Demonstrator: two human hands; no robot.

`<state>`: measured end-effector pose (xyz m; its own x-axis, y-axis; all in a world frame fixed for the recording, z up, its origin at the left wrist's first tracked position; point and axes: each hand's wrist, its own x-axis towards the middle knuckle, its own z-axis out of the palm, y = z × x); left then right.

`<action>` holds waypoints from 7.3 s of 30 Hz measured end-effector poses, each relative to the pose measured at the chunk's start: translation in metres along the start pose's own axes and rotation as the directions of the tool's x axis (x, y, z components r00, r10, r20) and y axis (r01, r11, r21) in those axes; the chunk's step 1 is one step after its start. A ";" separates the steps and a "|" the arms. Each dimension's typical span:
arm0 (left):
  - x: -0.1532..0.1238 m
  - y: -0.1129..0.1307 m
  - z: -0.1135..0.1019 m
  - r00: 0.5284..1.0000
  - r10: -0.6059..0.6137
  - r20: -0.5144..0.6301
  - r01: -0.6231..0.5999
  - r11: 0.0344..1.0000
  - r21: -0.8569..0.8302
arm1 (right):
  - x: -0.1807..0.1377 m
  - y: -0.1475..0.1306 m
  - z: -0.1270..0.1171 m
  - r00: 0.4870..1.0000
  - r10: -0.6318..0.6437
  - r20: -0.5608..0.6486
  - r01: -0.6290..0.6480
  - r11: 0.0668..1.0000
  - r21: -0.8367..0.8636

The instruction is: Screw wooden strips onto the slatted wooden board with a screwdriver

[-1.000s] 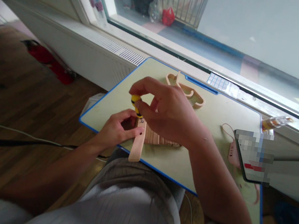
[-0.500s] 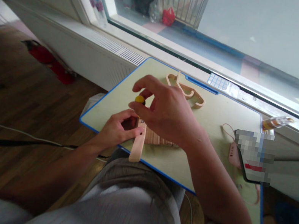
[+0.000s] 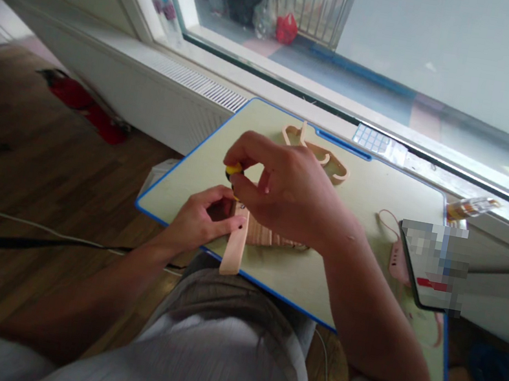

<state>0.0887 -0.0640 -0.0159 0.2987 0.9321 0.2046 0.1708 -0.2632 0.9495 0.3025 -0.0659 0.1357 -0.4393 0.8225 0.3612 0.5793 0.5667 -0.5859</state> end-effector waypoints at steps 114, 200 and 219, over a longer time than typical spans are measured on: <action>0.000 -0.002 0.001 1.000 -0.001 -0.007 0.001 1.000 -0.015 | 0.003 0.003 0.004 1.000 -0.011 -0.019 0.011 1.000 0.001; 0.000 -0.005 0.000 1.000 0.024 -0.015 -0.023 1.000 0.016 | 0.006 0.006 0.010 0.999 0.015 -0.030 -0.016 0.998 -0.058; 0.000 -0.003 0.001 1.000 0.023 -0.014 -0.022 1.000 0.003 | 0.002 0.006 0.003 0.999 -0.018 0.048 0.022 0.997 -0.080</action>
<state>0.0890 -0.0631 -0.0189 0.2891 0.9294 0.2293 0.1665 -0.2848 0.9440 0.3029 -0.0609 0.1313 -0.4825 0.8088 0.3363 0.6227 0.5867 -0.5176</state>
